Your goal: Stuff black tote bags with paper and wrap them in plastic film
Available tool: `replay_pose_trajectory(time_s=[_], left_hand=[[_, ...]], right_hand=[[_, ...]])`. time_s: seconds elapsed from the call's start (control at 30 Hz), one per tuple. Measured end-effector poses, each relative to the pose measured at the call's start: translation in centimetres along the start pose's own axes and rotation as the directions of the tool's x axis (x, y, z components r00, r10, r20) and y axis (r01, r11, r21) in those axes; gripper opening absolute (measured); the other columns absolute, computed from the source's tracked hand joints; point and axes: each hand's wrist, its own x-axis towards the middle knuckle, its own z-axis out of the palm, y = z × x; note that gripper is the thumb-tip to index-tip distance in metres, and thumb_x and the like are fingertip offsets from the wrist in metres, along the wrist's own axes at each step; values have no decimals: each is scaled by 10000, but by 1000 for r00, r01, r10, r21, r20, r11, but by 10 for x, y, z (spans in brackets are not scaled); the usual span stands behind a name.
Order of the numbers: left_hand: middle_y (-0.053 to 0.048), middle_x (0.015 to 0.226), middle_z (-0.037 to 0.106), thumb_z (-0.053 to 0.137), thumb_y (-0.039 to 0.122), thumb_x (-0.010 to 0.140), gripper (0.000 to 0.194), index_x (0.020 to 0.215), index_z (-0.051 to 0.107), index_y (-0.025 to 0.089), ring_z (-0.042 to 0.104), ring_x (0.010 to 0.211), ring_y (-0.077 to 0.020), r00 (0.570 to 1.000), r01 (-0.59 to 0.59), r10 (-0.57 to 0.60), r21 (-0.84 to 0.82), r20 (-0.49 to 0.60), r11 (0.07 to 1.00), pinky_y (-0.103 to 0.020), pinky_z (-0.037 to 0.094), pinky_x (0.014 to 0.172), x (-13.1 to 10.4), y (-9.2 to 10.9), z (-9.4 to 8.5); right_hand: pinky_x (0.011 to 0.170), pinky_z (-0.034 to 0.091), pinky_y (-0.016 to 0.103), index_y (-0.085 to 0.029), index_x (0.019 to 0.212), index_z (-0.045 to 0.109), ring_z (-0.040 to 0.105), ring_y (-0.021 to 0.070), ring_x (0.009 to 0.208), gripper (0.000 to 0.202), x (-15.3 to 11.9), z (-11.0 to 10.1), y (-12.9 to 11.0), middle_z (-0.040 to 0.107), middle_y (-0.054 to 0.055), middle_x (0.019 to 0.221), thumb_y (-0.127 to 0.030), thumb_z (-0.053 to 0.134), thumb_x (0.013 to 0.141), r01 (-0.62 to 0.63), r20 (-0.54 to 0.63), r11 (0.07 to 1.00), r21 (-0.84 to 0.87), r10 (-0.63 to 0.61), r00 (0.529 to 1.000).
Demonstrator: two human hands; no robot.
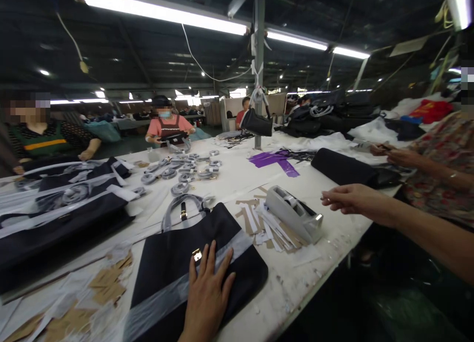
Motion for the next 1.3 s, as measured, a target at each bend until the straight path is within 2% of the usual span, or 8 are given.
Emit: replay_pose_trajectory(time_s=[0.17,0.5,0.7,0.83,0.93,1.17,1.23,1.3], left_hand=[[-100,1596,287,499,360,959,576,1502,313,410,327,1438,-336,1000,-1,1,-7,19,1000,-622,281,1118,0,0,0],[-107,1605,263,495,348,960,553,1492,351,388,309,1445,-336,999,-9,9,-16,33,1000,-627,246,1126,1,0,1],[-97,1605,266,517,370,959,561,1492,345,399,335,1431,-350,998,13,-12,-14,60,1000,-623,250,1129,2,2,-6],[-85,1606,263,532,376,955,574,1494,336,406,338,1429,-353,996,26,-23,-33,81,999,-626,255,1131,4,4,-11],[-85,1604,267,544,370,950,575,1490,348,403,325,1436,-354,996,43,-39,-50,84,998,-627,254,1132,5,5,-13],[-83,1603,274,542,398,952,551,1476,372,415,291,1455,-333,994,76,-67,-112,82,991,-627,245,1142,4,5,-13],[-69,1609,261,540,433,950,545,1470,375,428,281,1460,-324,993,95,-84,-140,78,986,-621,237,1149,3,5,-13],[-60,1616,244,536,462,948,547,1469,371,435,266,1466,-319,992,111,-100,-160,75,981,-619,228,1155,3,5,-12]], right_hand=[[550,519,221,-172,838,768,665,196,766,456,-38,-5,50,741,149,1013,-586,791,647,-233,91,972,16,231,969],[478,420,219,-147,845,754,529,111,573,505,-41,24,130,719,96,843,-611,777,649,-153,-33,977,151,160,987],[533,480,306,-197,896,768,612,198,562,494,-42,17,150,721,76,703,-647,673,717,-66,-96,966,-249,43,994],[669,546,345,-278,909,781,702,258,680,377,-60,21,131,754,56,773,-601,653,765,137,20,891,-433,-142,990],[740,561,320,-283,891,783,719,254,818,291,-71,43,91,769,37,921,-535,677,793,370,228,840,-397,-300,926],[698,524,222,-209,902,754,692,144,719,201,-66,115,-21,746,25,806,-380,649,896,614,677,788,-36,-433,595],[671,508,220,-191,877,747,673,135,687,217,-60,137,-38,733,26,770,-379,642,901,618,753,786,24,-420,506],[627,486,224,-174,853,739,649,136,648,254,-51,160,-45,718,26,729,-403,637,895,611,802,791,20,-377,462]])
